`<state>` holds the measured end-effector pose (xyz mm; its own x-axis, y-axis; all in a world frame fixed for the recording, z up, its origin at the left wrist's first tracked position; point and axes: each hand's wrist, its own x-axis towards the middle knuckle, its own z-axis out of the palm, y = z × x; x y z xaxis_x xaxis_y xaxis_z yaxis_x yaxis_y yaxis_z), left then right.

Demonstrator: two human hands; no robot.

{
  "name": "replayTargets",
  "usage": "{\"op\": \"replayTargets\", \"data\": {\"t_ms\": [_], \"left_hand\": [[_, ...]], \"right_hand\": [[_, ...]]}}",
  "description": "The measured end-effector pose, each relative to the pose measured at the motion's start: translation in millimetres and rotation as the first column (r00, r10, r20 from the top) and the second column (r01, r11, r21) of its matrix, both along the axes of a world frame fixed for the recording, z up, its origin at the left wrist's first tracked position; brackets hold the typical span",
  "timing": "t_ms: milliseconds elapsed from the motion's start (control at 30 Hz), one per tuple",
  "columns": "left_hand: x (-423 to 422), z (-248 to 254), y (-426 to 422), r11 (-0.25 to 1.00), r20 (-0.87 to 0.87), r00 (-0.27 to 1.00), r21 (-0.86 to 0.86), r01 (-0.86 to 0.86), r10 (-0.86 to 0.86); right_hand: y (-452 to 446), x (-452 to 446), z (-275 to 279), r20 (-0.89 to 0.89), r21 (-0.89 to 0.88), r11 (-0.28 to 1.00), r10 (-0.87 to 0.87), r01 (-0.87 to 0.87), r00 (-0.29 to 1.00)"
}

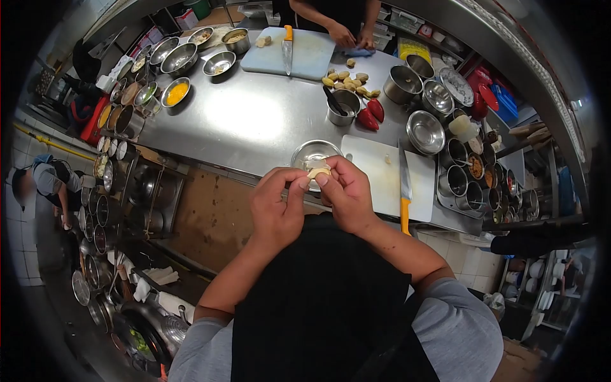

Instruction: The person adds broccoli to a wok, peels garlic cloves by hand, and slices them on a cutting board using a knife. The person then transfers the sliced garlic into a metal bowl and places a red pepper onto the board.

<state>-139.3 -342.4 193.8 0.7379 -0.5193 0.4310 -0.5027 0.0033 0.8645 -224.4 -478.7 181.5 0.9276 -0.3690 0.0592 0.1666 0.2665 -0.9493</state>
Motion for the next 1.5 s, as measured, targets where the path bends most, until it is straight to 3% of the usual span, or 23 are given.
{"op": "replayTargets", "data": {"t_ms": [133, 200, 233, 300, 333, 400, 433, 500, 533, 600, 733, 800, 933, 1000, 1033, 1100, 1133, 1200, 1233, 1267, 1300, 1400, 1500], "left_hand": [[2, -2, -2, 0.998, -0.038, 0.998, -0.002, 0.056, -0.056], [2, -7, -2, 0.999, -0.203, 0.978, 0.001, 0.048, -0.047], [2, -9, -2, 0.999, -0.202, 0.978, 0.005, 0.050, -0.048], [1, -10, -5, 0.998, -0.157, 0.987, 0.058, 0.025, -0.016], [1, -9, -7, 0.998, -0.154, 0.988, 0.061, 0.029, -0.020], [-1, -6, -14, 1.000, -0.002, 1.000, 0.010, -0.013, 0.013], [-2, -7, -15, 1.000, 0.001, 1.000, 0.013, -0.005, 0.005], [-3, -10, -17, 1.000, -0.029, 1.000, -0.021, -0.002, 0.001], [-4, -12, -18, 1.000, -0.025, 1.000, -0.017, 0.008, -0.008], [-6, -14, -21, 0.999, -0.017, 0.999, -0.006, -0.035, 0.035], [-9, -9, -20, 0.998, 0.016, 1.000, 0.065, 0.019, -0.020], [-9, -10, -23, 1.000, 0.038, 0.999, 0.009, 0.003, -0.004], [-14, -14, -24, 0.999, -0.029, 0.999, -0.022, 0.045, -0.046], [-19, -11, -26, 0.999, -0.089, 0.995, 0.026, 0.036, -0.033], [-20, -11, -28, 0.999, -0.089, 0.995, 0.027, 0.038, -0.036], [-22, -13, -32, 0.997, -0.144, 0.988, -0.054, 0.056, -0.063], [-22, -15, -32, 0.997, -0.145, 0.987, -0.053, 0.059, -0.066], [-21, -19, -33, 0.999, -0.054, 0.997, -0.020, 0.049, -0.050], [-21, -19, -33, 0.999, -0.055, 0.997, -0.019, 0.050, -0.051], [-20, -17, -34, 0.999, 0.048, 0.998, 0.022, 0.043, -0.044], [-20, -15, -34, 0.998, 0.151, 0.988, 0.063, 0.032, -0.041], [-19, -11, -36, 0.996, 0.254, 0.964, 0.073, 0.057, -0.074], [-20, -10, -37, 0.993, 0.210, 0.972, 0.075, 0.091, -0.105]], "right_hand": [[-9, -2, -7, -0.029, 0.027, 0.998, 0.061, -0.061, 0.998], [-12, -2, -8, -0.071, 0.063, 0.991, 0.125, -0.120, 0.990], [-15, -1, -7, -0.069, 0.067, 0.991, 0.122, -0.118, 0.990], [-21, -1, -7, -0.029, 0.348, 0.907, 0.262, -0.236, 0.965], [-19, -1, -7, -0.026, 0.349, 0.908, 0.258, -0.233, 0.966], [-15, -1, -10, -0.090, 0.122, 0.992, 0.047, -0.036, 0.995], [-14, -1, -11, -0.086, 0.125, 0.992, 0.039, -0.028, 0.996], [-13, -2, -12, -0.088, -0.088, 0.990, -0.114, 0.106, 0.990], [-14, -4, -12, -0.085, -0.085, 0.990, -0.123, 0.116, 0.989], [-15, -9, -9, -0.049, -0.431, 0.887, -0.208, 0.167, 0.977], [-20, -18, -4, -0.054, -0.538, 0.834, -0.178, 0.122, 0.982], [-23, -18, -10, -0.101, -0.396, 0.912, -0.162, 0.109, 0.982], [-28, -19, -19, -0.121, -0.351, 0.932, -0.138, 0.088, 0.983], [-32, -23, -14, -0.239, 0.164, 0.983, 0.116, -0.077, 0.964], [-35, -24, -18, -0.238, 0.165, 0.983, 0.114, -0.075, 0.965], [-37, -25, -26, -0.134, 0.388, 0.913, 0.192, -0.126, 0.972], [-37, -26, -28, -0.135, 0.389, 0.913, 0.188, -0.123, 0.973], [-32, -26, -21, -0.211, 0.140, 0.990, 0.009, 0.021, 0.978], [-32, -27, -21, -0.211, 0.141, 0.990, 0.008, 0.022, 0.977], [-33, -28, -22, -0.166, -0.151, 0.986, -0.101, 0.076, 0.981], [-33, -29, -21, -0.091, -0.428, 0.894, -0.194, 0.137, 0.977], [-36, -34, -9, -0.067, -0.567, 0.810, -0.228, 0.151, 0.971], [-41, -38, -8, 0.010, -0.627, 0.761, -0.207, 0.167, 0.978]]}}
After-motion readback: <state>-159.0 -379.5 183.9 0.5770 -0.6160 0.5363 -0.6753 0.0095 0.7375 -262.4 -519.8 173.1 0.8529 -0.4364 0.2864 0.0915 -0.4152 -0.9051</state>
